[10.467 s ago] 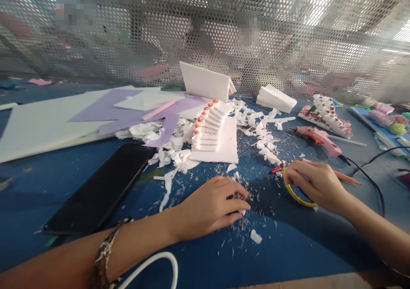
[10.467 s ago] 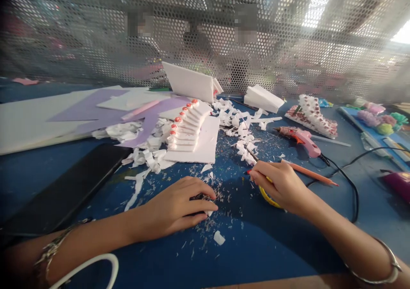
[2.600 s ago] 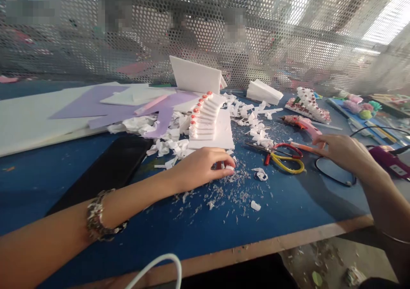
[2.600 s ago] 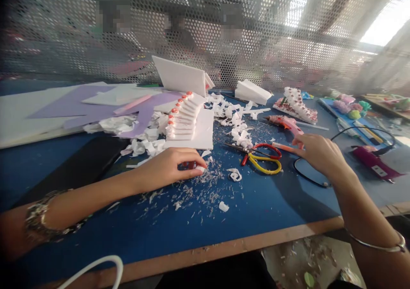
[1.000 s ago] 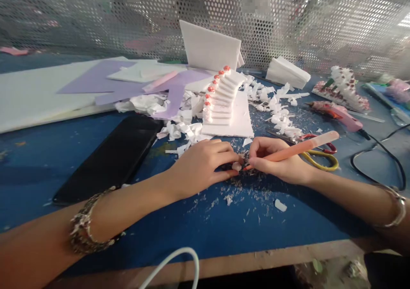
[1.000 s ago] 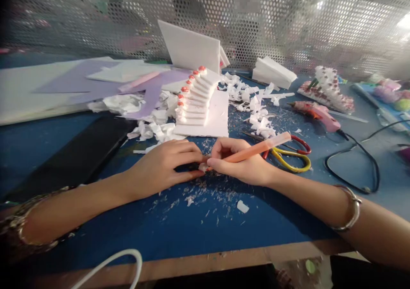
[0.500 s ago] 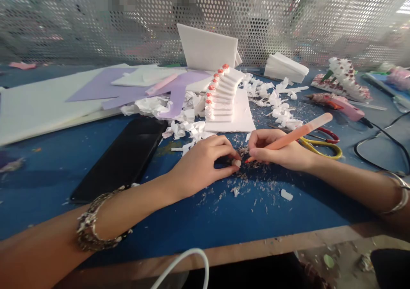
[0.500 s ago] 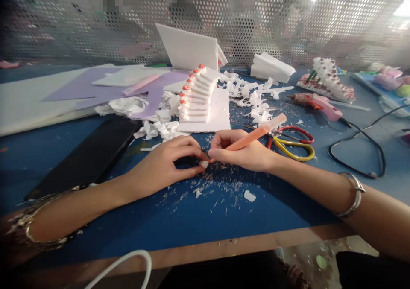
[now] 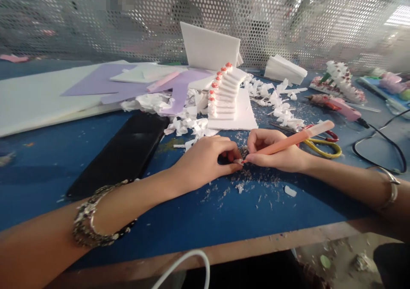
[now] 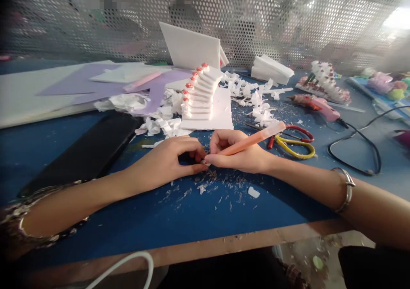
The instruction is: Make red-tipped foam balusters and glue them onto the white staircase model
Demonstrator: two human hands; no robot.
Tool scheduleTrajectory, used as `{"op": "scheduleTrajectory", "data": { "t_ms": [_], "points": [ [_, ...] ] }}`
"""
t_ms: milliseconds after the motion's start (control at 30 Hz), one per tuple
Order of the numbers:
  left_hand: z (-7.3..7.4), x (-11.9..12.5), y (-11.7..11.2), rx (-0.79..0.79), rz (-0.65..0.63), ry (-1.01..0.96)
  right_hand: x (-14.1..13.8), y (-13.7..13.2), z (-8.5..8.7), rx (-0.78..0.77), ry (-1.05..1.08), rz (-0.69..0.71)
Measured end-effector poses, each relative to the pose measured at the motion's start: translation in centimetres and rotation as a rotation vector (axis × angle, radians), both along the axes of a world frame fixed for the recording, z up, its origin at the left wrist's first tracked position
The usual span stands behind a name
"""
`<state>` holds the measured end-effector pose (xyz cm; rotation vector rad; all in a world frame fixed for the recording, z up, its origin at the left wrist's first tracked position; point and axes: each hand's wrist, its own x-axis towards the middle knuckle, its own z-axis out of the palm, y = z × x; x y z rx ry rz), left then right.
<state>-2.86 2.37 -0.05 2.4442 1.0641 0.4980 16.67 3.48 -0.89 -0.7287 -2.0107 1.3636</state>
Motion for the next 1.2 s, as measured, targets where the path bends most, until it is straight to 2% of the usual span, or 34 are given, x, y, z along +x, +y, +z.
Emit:
{"op": "scheduleTrajectory", "data": {
  "t_ms": [533,733,867,1033,1200],
  "points": [
    [0.36,-0.23,0.32,-0.096,-0.03,-0.011,0.11,-0.26,0.02,0.193,-0.117,-0.051],
    [0.46,-0.24,0.2,-0.073,-0.03,0.003,0.1,-0.27,-0.11,0.18,-0.102,-0.039],
    [0.56,-0.34,0.37,-0.09,-0.061,-0.012,0.09,-0.33,-0.19,0.21,-0.11,-0.074],
    [0.76,-0.54,0.51,-0.059,-0.098,0.01,0.15,-0.37,-0.08,0.191,-0.123,-0.034],
    [0.69,-0.61,0.38,-0.048,-0.117,0.003,0.1,-0.43,0.05,0.219,-0.135,-0.059]
  ]
}}
